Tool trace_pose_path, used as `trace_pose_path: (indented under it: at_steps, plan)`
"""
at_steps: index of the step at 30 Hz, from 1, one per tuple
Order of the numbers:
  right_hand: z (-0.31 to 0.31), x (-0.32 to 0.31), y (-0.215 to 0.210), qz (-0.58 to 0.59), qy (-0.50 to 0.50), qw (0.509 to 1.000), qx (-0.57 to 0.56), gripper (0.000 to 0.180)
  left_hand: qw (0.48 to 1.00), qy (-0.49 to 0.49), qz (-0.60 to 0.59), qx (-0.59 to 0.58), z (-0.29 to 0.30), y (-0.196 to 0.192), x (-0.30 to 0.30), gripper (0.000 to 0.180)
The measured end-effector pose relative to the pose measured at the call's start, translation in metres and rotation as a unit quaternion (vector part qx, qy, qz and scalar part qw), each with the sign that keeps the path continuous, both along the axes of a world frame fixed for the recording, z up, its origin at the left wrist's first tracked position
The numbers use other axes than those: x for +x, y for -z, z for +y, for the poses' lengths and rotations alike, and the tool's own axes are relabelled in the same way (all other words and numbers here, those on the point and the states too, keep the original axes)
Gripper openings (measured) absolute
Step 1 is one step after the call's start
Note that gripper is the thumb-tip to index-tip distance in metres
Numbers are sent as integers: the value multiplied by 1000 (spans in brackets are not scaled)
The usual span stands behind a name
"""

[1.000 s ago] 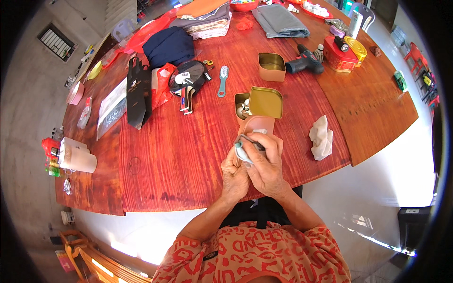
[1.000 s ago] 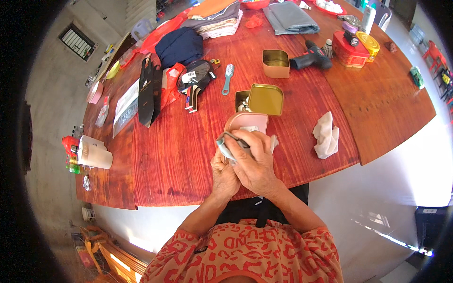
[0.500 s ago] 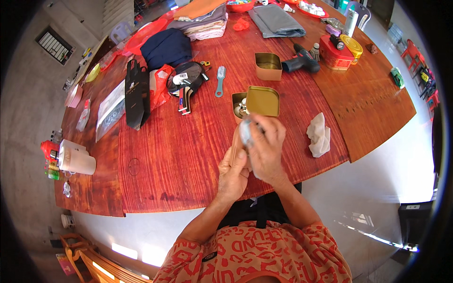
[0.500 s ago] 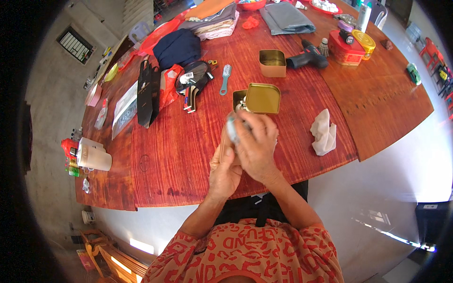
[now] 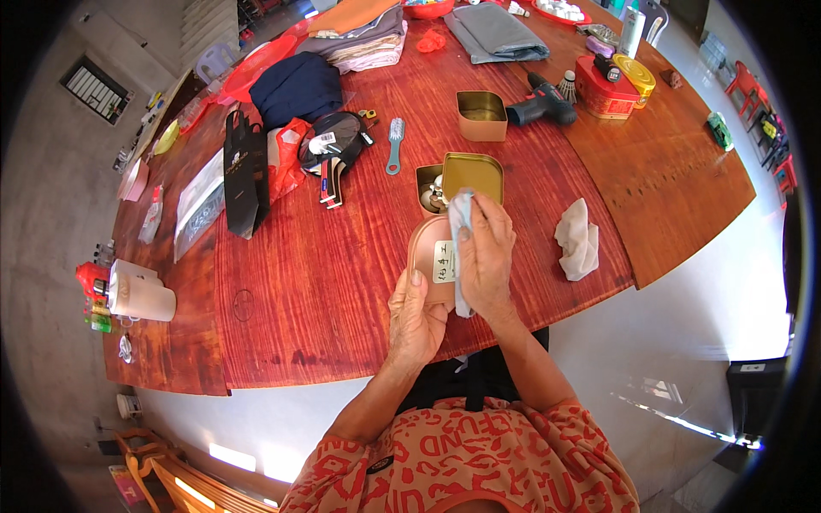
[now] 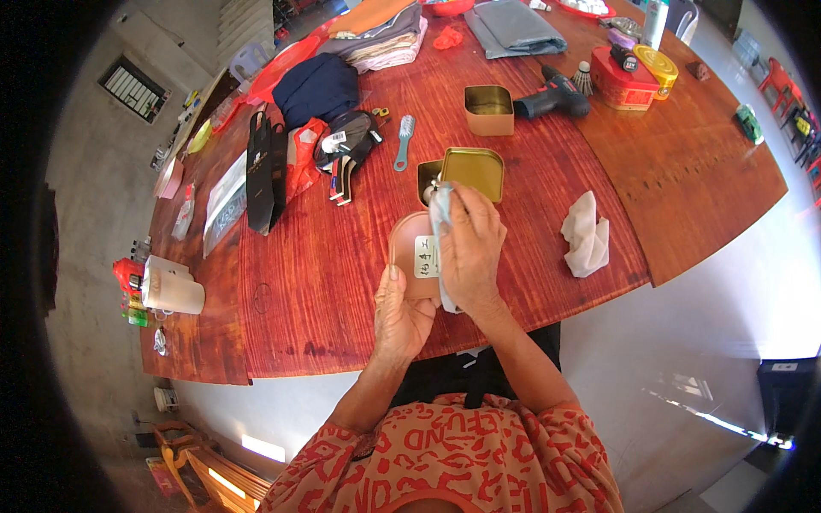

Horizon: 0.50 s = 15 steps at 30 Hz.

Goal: The person wipes a black circular object with a white cloth, then cleans a blue plastic brush. They proceed to wipe the exterior and interior of a small gold-colored metal tin and its lid, followed by cleaning a small white figurine inside the tin. The person finishes by wiping the inside of the tin again.

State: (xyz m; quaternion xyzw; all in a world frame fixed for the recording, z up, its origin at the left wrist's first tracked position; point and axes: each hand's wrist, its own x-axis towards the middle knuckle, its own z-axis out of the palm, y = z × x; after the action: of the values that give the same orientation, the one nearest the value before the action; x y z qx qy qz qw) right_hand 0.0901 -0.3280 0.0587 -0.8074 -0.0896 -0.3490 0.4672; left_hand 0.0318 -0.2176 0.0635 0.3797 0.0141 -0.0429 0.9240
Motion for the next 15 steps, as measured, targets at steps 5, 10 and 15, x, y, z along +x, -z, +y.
trace_pose_path:
  at_steps: [5,10,15]
  plan:
    - [-3,3,17,69,0,991,114,41,999,-6,41,5,-4,4,2,46]
    - [6,-15,-1,2,-4,994,-114,38,996,5,89,-14,-3,0,9,64]
    - [20,-36,4,-94,-140,970,-176,27,991,-42,128,11,1,-8,9,77]
